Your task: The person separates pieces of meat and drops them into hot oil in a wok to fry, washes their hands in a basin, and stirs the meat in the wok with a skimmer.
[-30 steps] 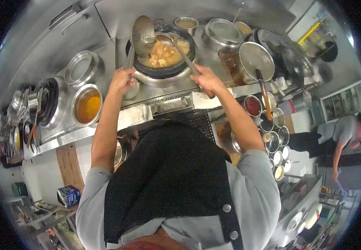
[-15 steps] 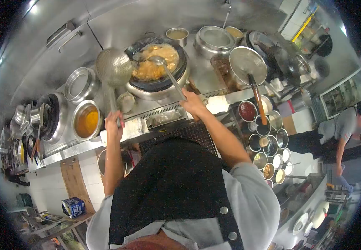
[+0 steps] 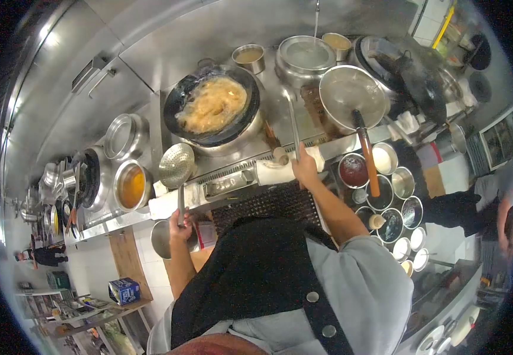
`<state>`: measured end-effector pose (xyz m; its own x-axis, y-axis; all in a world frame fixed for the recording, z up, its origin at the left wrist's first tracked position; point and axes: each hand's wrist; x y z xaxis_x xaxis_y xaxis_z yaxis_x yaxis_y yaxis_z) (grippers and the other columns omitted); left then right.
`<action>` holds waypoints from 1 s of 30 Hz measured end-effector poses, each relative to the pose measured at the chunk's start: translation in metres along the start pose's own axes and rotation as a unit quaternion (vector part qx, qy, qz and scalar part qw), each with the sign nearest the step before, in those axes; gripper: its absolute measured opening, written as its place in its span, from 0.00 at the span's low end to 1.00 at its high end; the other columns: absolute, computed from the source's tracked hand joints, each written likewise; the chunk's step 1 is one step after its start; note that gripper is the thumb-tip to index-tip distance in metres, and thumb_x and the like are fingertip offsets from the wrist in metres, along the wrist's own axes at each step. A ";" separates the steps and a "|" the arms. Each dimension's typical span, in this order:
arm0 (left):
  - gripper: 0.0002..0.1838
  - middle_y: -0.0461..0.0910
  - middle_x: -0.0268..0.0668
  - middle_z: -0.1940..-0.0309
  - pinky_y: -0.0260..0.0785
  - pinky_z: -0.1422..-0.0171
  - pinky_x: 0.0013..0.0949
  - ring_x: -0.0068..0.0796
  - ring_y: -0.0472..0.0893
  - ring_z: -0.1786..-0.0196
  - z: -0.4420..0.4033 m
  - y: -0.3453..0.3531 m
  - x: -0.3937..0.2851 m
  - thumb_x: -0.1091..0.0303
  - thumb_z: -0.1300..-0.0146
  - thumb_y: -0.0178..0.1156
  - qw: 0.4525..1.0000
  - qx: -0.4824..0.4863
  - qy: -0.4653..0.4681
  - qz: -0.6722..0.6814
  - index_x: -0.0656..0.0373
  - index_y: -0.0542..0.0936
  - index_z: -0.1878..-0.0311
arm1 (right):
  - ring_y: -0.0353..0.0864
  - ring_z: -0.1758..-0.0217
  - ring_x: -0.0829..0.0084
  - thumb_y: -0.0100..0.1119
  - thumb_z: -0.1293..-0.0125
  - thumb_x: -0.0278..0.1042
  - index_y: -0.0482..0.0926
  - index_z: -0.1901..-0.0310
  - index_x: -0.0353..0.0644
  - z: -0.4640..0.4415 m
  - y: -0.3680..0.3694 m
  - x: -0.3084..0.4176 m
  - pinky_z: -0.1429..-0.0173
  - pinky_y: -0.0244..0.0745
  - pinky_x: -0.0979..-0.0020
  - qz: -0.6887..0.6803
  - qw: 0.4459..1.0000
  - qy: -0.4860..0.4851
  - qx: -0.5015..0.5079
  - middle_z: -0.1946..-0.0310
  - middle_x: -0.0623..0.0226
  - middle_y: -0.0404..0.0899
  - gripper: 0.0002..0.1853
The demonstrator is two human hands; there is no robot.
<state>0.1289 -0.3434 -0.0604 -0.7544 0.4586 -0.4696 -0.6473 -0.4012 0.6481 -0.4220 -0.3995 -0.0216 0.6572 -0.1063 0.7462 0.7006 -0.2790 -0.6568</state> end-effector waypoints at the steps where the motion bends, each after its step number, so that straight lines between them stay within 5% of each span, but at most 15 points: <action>1: 0.21 0.82 0.41 0.69 0.73 0.70 0.32 0.33 0.77 0.75 -0.013 -0.018 -0.007 0.55 0.30 0.60 0.989 -0.058 0.022 -0.132 0.68 0.81 0.50 | 0.84 0.63 0.37 0.65 0.39 0.33 0.61 0.25 0.32 0.005 0.008 -0.026 0.57 0.79 0.46 0.024 1.000 0.008 0.001 0.67 0.36 0.82 0.41; 2: 0.21 0.82 0.41 0.69 0.73 0.70 0.32 0.33 0.77 0.75 -0.026 -0.025 -0.011 0.55 0.30 0.60 0.990 -0.058 0.021 -0.130 0.68 0.81 0.50 | 0.84 0.64 0.37 0.65 0.39 0.32 0.61 0.24 0.32 0.013 0.022 -0.053 0.57 0.78 0.44 0.048 0.999 0.015 0.001 0.67 0.37 0.82 0.41; 3: 0.22 0.84 0.47 0.65 0.76 0.62 0.38 0.42 0.81 0.69 -0.040 -0.026 -0.013 0.55 0.31 0.61 0.810 -0.230 0.149 -0.518 0.71 0.81 0.50 | 0.84 0.64 0.36 0.64 0.39 0.32 0.60 0.24 0.33 0.024 0.032 -0.074 0.57 0.78 0.43 0.050 0.998 -0.024 -0.022 0.67 0.37 0.82 0.41; 4: 0.24 0.86 0.53 0.61 0.79 0.53 0.44 0.50 0.84 0.63 -0.049 -0.025 -0.009 0.56 0.31 0.62 0.444 -0.352 0.242 -0.788 0.73 0.82 0.51 | 0.84 0.62 0.36 0.64 0.37 0.34 0.59 0.23 0.35 0.026 0.025 -0.071 0.55 0.78 0.43 0.076 0.997 0.012 0.027 0.66 0.37 0.83 0.42; 7: 0.15 0.86 0.55 0.53 0.73 0.36 0.47 0.56 0.83 0.46 -0.052 0.109 -0.011 0.69 0.36 0.66 0.622 -0.179 0.429 -0.630 0.67 0.85 0.49 | 0.84 0.54 0.38 0.64 0.35 0.41 0.70 0.28 0.38 0.009 0.013 -0.093 0.47 0.78 0.45 0.080 0.992 -0.006 0.096 0.60 0.37 0.83 0.34; 9: 0.11 0.86 0.51 0.50 0.74 0.38 0.46 0.53 0.83 0.46 -0.029 0.247 0.021 0.71 0.38 0.68 0.526 -0.078 0.549 -0.644 0.64 0.86 0.55 | 0.83 0.48 0.40 0.65 0.33 0.48 0.80 0.35 0.44 -0.005 -0.051 -0.057 0.41 0.77 0.48 0.072 0.994 -0.024 0.083 0.53 0.39 0.84 0.28; 12: 0.12 0.84 0.44 0.60 0.73 0.45 0.49 0.49 0.83 0.55 -0.075 0.321 0.030 0.66 0.40 0.70 0.406 0.019 0.590 -0.697 0.60 0.83 0.56 | 0.82 0.45 0.45 0.64 0.31 0.44 0.80 0.38 0.49 -0.002 -0.176 0.016 0.40 0.77 0.49 0.245 0.967 -0.038 -0.057 0.47 0.50 0.84 0.22; 13: 0.12 0.84 0.44 0.60 0.73 0.45 0.49 0.49 0.83 0.55 -0.089 0.322 0.029 0.66 0.40 0.70 0.411 0.013 0.591 -0.694 0.60 0.83 0.56 | 0.81 0.45 0.44 0.67 0.34 0.44 0.80 0.39 0.44 -0.005 -0.186 -0.020 0.38 0.75 0.49 0.272 0.950 -0.066 -0.141 0.50 0.46 0.84 0.24; 15: 0.07 0.83 0.42 0.63 0.71 0.49 0.50 0.46 0.83 0.57 -0.122 0.313 0.034 0.67 0.38 0.68 0.321 -0.058 0.536 -0.779 0.57 0.82 0.60 | 0.82 0.45 0.44 0.69 0.37 0.47 0.78 0.36 0.43 0.000 -0.229 -0.014 0.37 0.75 0.46 0.347 0.933 0.092 -0.010 0.49 0.44 0.83 0.30; 19: 0.08 0.83 0.43 0.62 0.69 0.46 0.46 0.43 0.83 0.53 -0.135 0.293 0.017 0.66 0.40 0.68 0.312 -0.049 0.492 -0.811 0.55 0.81 0.61 | 0.85 0.58 0.50 0.70 0.40 0.43 0.77 0.44 0.35 0.019 -0.230 -0.079 0.48 0.79 0.49 0.345 0.933 0.101 -0.028 0.60 0.47 0.86 0.27; 21: 0.07 0.83 0.40 0.64 0.69 0.47 0.47 0.44 0.82 0.55 -0.126 0.286 0.006 0.66 0.39 0.67 0.323 -0.032 0.535 -0.780 0.55 0.80 0.61 | 0.85 0.68 0.61 0.70 0.39 0.38 0.75 0.48 0.33 0.006 -0.236 -0.119 0.59 0.83 0.58 0.108 0.978 0.159 0.084 0.68 0.57 0.84 0.23; 22: 0.07 0.83 0.40 0.64 0.69 0.47 0.47 0.44 0.82 0.55 -0.132 0.283 0.002 0.66 0.39 0.67 0.326 -0.033 0.539 -0.776 0.55 0.80 0.61 | 0.85 0.68 0.61 0.70 0.39 0.38 0.75 0.48 0.33 0.004 -0.237 -0.105 0.59 0.83 0.58 0.113 0.978 0.155 0.080 0.68 0.57 0.84 0.23; 24: 0.14 0.83 0.45 0.52 0.68 0.39 0.50 0.48 0.81 0.46 -0.143 0.274 -0.003 0.64 0.38 0.67 0.363 -0.027 0.479 -0.799 0.57 0.81 0.50 | 0.82 0.73 0.67 0.67 0.36 0.32 0.73 0.44 0.31 0.015 -0.231 -0.047 0.64 0.82 0.63 -0.312 0.923 0.210 0.078 0.75 0.63 0.79 0.23; 27: 0.24 0.75 0.51 0.34 0.63 0.27 0.55 0.56 0.74 0.32 -0.070 0.289 -0.002 0.61 0.35 0.66 0.384 0.006 0.621 -0.684 0.57 0.78 0.38 | 0.78 0.79 0.73 0.63 0.35 0.25 0.70 0.43 0.38 0.033 -0.177 0.045 0.74 0.79 0.70 -0.328 0.929 0.172 0.016 0.75 0.66 0.77 0.20; 30: 0.31 0.61 0.53 0.22 0.56 0.21 0.58 0.60 0.63 0.23 -0.025 0.247 -0.008 0.59 0.34 0.66 0.413 0.027 0.584 -0.698 0.57 0.73 0.29 | 0.74 0.82 0.75 0.60 0.34 0.22 0.70 0.39 0.39 0.013 -0.145 0.150 0.78 0.73 0.73 -0.294 0.943 0.149 0.041 0.74 0.68 0.75 0.22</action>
<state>-0.0278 -0.4665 0.0884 0.7918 -0.4955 -0.3570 -0.5610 -0.3591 -0.7459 -0.4217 -0.3626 0.1841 0.0497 -0.2227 0.9736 0.9467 -0.3000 -0.1169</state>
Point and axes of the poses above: each hand's wrist, its own z-axis away from the middle knuckle, its own y-axis out of the palm, x = y × z
